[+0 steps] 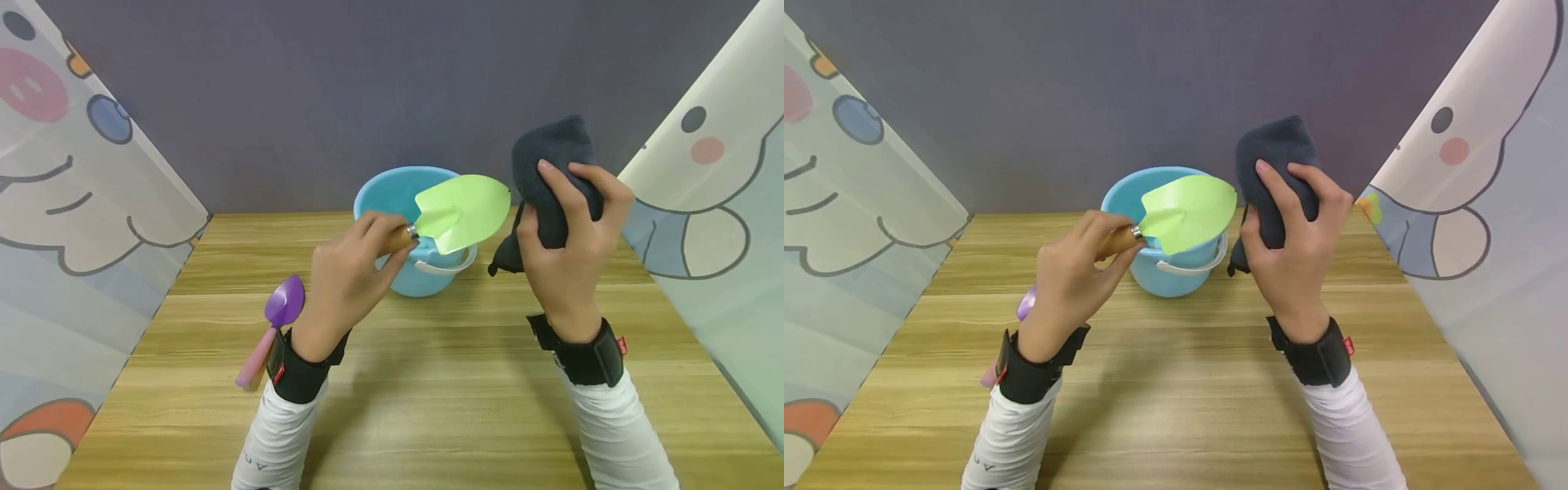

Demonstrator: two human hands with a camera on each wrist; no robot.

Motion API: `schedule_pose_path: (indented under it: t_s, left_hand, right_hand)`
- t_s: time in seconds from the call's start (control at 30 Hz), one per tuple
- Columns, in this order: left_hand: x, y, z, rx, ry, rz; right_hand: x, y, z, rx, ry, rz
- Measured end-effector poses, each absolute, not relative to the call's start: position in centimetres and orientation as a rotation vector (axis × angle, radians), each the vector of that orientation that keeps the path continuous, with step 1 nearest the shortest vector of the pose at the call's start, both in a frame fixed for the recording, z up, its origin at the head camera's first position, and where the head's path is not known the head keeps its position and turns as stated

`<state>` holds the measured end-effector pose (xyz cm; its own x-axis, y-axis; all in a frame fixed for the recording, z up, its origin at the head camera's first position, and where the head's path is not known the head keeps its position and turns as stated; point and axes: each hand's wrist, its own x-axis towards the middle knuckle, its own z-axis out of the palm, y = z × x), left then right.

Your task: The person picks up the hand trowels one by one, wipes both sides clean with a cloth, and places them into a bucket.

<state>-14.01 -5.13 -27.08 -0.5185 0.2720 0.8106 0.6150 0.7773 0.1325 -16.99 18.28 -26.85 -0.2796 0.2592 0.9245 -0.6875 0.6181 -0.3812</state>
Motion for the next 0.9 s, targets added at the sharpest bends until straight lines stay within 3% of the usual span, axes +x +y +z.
schedule_pose_path:
  t_s: [0.43, 0.67, 0.9]
  left_hand:
    - [-13.9, -4.6, -27.5, -0.594, -2.225, -0.622]
    - [-13.8, -4.1, -27.6, -0.580, -2.354, -0.780]
    - [-13.5, -3.8, -27.5, -0.705, -2.452, -0.825]
  right_hand:
    - [-15.5, 16.6, -26.2, 0.331, -1.326, 0.939]
    - [-14.9, 14.1, -27.4, 0.594, -1.266, 0.803]
    - [-15.3, 14.1, -29.8, 0.823, -1.582, 0.449]
